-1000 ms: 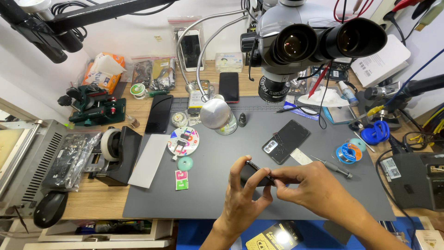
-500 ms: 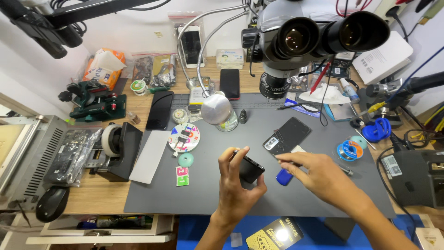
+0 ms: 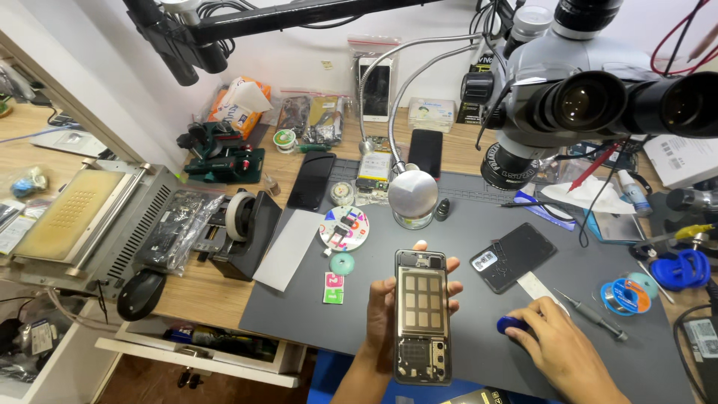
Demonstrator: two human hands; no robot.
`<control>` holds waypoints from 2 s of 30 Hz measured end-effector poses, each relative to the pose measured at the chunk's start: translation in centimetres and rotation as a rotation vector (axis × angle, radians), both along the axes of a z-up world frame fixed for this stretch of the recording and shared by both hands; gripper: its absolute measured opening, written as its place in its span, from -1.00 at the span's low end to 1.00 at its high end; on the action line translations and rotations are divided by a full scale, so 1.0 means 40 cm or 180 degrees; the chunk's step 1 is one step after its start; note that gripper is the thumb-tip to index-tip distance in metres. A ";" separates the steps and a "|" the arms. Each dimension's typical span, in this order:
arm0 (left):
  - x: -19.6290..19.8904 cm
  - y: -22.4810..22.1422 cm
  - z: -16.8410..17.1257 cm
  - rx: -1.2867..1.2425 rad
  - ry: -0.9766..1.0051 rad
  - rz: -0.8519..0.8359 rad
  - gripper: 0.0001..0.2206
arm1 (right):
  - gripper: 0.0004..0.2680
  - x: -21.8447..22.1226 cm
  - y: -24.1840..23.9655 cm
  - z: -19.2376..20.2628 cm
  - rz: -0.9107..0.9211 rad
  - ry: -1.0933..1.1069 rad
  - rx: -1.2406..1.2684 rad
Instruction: The person uses a blue plastic pry tool to separate the screen from the smartphone frame, then uses a screwdriver to remove internal screws. They continue prying and separating the screen assembly from the chassis, exposing the internal components.
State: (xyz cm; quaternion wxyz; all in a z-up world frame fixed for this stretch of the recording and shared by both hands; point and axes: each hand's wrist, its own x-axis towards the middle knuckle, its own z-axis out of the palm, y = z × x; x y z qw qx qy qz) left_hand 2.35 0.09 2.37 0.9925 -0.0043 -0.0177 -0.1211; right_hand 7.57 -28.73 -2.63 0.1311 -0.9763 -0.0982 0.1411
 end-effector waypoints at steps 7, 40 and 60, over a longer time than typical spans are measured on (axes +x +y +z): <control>0.036 -0.007 -0.078 -0.0467 0.0185 -0.0171 -0.40 | -0.83 -0.027 0.008 -0.005 -0.0248 -0.0138 0.0078; 0.030 -0.003 -0.088 -0.0929 0.0116 -0.0368 -0.34 | -0.73 -0.026 -0.045 -0.034 -0.0296 -0.2051 0.0415; 0.039 -0.012 -0.079 -0.0403 -0.0036 -0.0439 -0.33 | -0.74 -0.062 0.130 0.271 0.0343 -0.2156 0.1568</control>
